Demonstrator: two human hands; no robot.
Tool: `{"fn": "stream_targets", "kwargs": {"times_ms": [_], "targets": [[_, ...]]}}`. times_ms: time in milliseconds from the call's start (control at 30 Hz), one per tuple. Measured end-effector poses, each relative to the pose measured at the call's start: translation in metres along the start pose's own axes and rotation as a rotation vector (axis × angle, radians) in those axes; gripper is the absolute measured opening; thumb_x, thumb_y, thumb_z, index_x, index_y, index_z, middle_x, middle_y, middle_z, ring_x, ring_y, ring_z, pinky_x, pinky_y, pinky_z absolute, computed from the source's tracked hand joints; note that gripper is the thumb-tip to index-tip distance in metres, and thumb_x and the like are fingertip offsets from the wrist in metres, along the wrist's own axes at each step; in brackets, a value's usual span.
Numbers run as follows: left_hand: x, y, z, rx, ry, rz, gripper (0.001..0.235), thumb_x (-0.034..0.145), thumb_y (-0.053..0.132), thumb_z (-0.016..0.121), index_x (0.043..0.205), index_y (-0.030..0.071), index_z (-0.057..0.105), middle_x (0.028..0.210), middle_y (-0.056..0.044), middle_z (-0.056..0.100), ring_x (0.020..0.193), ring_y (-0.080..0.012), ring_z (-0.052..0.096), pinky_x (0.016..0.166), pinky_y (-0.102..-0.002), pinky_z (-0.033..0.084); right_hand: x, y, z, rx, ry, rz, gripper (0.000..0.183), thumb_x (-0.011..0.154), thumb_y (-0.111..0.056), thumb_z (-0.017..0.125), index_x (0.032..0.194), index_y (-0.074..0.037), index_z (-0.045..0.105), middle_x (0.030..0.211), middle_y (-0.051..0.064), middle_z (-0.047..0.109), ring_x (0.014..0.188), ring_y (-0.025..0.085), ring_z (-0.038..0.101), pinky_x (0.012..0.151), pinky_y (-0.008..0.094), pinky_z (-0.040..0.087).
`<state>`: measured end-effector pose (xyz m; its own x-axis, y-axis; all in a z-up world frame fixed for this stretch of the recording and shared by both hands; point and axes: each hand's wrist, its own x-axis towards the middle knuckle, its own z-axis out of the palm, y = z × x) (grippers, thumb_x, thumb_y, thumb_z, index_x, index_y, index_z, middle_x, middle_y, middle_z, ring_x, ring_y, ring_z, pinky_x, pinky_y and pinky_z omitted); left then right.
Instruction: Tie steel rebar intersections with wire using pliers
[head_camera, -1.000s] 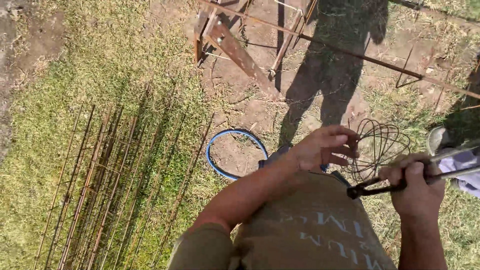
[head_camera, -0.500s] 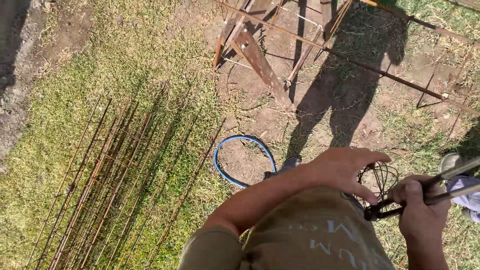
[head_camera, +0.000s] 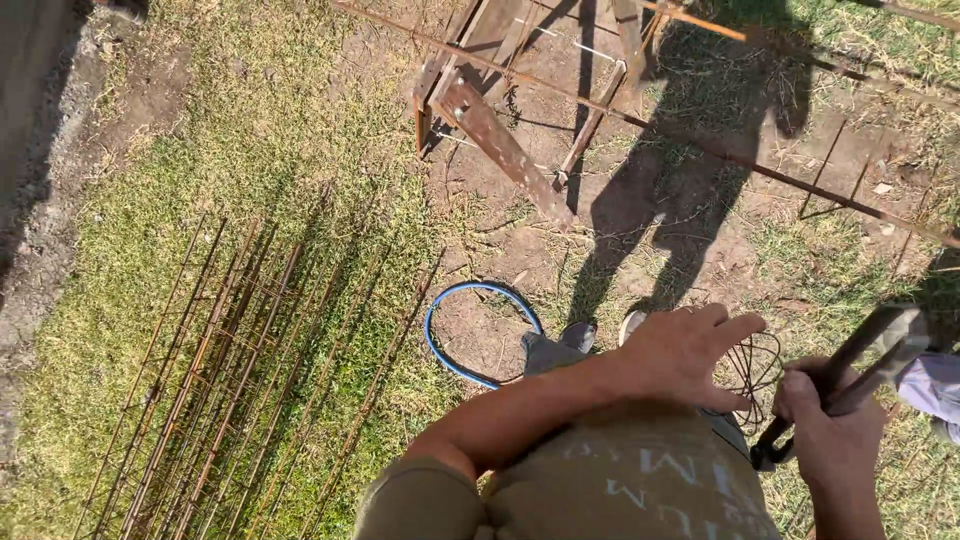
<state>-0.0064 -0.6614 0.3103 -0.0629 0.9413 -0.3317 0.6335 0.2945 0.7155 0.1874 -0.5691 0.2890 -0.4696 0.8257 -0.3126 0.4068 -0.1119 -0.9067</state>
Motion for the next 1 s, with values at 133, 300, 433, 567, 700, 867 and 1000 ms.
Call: {"fn": "stream_targets", "kwargs": {"times_ms": [133,300,433,567,700,867,1000], "targets": [[0.023,-0.005,0.003,-0.28,0.064,-0.059,0.107,0.061,0.072,0.05,0.154,0.021,0.031,0.156,-0.008,0.049,0.128,-0.03,0.059,0.096,-0.049,0.05,0.02,-0.017,-0.011,-0.346,-0.052,-0.001,0.031,0.091,-0.004,0.072,0.121,-0.004,0.068,0.119,0.006,0.071,0.094,0.017,0.063,0.086,0.036,0.051],[0.019,-0.025,-0.019,-0.776,0.331,-0.305,0.101,0.063,0.062,0.063,0.155,0.029,0.036,0.111,-0.007,0.058,0.099,-0.0216,0.058,0.08,-0.034,0.046,0.066,-0.017,-0.029,-0.318,-0.122,-0.062,0.049,0.095,-0.01,0.064,0.144,-0.008,0.06,0.093,0.002,0.064,0.07,0.014,0.049,0.068,0.032,0.039],[0.006,-0.116,0.028,-1.217,0.796,-0.31,0.062,0.079,0.041,0.07,0.124,0.007,0.043,0.109,-0.017,0.063,0.098,-0.0282,0.062,0.083,-0.041,0.054,0.118,-0.036,-0.036,-0.128,-0.251,0.045,0.02,0.101,-0.005,0.053,0.118,-0.003,0.064,0.065,0.009,0.049,0.056,0.02,0.047,0.052,0.036,0.039],[-0.029,-0.137,0.031,-1.309,0.989,-0.416,0.117,0.072,0.053,0.07,0.16,0.013,0.004,0.17,-0.018,0.002,0.156,-0.0356,0.011,0.124,-0.053,0.017,0.159,-0.116,-0.037,0.078,-0.347,0.019,0.048,0.096,0.001,0.056,0.142,-0.007,0.042,0.08,0.006,0.046,0.061,0.018,0.045,0.06,0.031,0.039],[-0.039,-0.154,0.025,-1.723,1.218,-0.286,0.088,0.082,0.03,0.073,0.158,0.022,0.032,0.097,-0.009,0.064,0.073,-0.0163,0.061,0.043,-0.026,0.046,0.181,-0.118,0.004,0.106,-0.359,-0.107,0.056,0.102,-0.007,0.046,0.155,-0.019,0.032,0.09,0.008,0.045,0.058,0.018,0.042,0.051,0.031,0.034],[-0.035,-0.192,-0.036,-1.56,1.162,-0.363,0.111,0.081,0.044,0.071,0.163,0.009,0.004,0.164,-0.037,0.007,0.149,-0.0566,0.014,0.114,-0.068,0.025,0.268,-0.09,0.075,0.036,-0.195,-0.103,0.057,0.094,0.003,0.053,0.146,0.012,0.03,0.077,0.011,0.05,0.046,0.014,0.045,0.035,0.026,0.037],[-0.034,-0.284,-0.059,-1.583,1.088,-0.443,0.112,0.072,0.038,0.075,0.163,0.015,0.014,0.144,-0.021,0.022,0.125,-0.0396,0.026,0.101,-0.054,0.027,0.369,-0.155,0.139,-0.148,-0.005,-0.203,0.072,0.09,-0.006,0.056,0.153,0.007,0.023,0.12,0.021,0.044,0.096,0.029,0.044,0.076,0.04,0.04]]}}
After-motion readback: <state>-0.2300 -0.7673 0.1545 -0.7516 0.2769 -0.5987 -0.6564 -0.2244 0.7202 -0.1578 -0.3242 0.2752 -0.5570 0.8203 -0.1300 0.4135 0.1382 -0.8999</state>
